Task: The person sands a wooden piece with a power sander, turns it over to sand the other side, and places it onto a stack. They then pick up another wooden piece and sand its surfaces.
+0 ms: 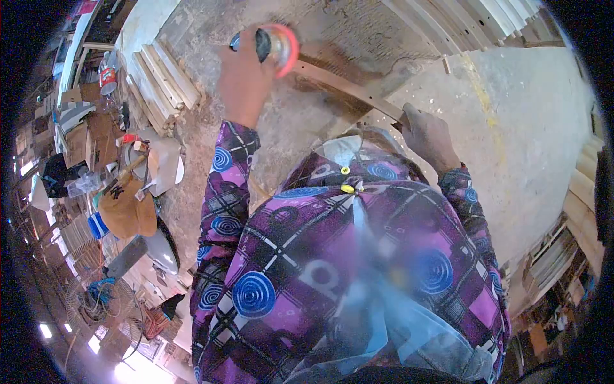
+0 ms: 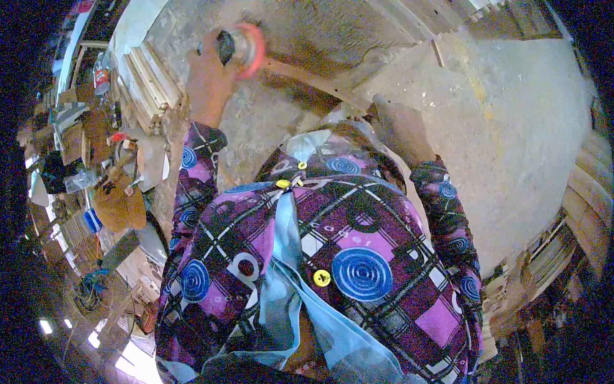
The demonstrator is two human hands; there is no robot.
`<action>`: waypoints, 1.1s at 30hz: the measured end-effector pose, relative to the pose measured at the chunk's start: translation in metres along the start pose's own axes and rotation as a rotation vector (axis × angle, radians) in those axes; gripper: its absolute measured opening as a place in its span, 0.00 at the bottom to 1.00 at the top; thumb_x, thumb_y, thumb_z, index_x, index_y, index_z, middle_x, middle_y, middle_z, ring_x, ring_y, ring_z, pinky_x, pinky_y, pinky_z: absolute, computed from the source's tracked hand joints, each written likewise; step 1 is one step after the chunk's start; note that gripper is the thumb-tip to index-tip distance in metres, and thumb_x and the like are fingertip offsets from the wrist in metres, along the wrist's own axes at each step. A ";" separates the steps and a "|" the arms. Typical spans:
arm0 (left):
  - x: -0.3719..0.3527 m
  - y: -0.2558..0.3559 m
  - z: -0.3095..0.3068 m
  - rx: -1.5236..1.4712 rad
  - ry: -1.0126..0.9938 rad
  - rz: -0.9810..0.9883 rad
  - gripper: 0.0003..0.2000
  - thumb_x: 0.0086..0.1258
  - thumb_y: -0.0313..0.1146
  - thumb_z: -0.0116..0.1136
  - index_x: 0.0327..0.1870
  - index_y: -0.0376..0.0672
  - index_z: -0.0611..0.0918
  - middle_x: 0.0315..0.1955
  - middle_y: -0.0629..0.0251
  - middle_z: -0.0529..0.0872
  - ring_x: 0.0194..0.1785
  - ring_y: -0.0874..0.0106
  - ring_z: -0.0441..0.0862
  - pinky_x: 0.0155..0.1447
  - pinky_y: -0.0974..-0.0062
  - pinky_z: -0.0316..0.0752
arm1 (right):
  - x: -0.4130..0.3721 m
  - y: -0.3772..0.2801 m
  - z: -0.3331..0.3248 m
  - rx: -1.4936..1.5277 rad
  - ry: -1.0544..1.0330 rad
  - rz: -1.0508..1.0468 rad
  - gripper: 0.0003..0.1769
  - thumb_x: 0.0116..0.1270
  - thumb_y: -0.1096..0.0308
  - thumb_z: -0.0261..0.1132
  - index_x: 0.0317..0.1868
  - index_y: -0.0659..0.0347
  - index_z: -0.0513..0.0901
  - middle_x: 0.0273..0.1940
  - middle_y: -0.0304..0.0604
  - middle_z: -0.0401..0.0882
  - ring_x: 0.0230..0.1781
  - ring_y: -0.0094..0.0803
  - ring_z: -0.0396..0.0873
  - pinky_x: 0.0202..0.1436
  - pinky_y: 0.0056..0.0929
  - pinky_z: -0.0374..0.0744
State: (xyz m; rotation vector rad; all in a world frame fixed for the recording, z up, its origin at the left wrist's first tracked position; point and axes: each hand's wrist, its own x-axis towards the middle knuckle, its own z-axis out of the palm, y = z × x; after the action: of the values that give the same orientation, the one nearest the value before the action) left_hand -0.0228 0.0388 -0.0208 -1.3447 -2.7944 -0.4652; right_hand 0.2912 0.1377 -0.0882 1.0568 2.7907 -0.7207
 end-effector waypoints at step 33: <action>-0.037 0.021 -0.003 0.087 -0.225 -0.036 0.33 0.61 0.37 0.68 0.69 0.61 0.70 0.54 0.42 0.72 0.50 0.44 0.81 0.52 0.52 0.78 | -0.001 0.036 0.024 0.404 0.091 0.092 0.29 0.53 0.55 0.77 0.49 0.62 0.79 0.39 0.52 0.85 0.40 0.49 0.84 0.44 0.40 0.80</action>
State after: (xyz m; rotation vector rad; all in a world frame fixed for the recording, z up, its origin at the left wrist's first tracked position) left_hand 0.0158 0.0219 -0.0169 -1.4133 -2.9801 -0.2007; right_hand 0.3124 0.1499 -0.1233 1.2954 2.7100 -1.2927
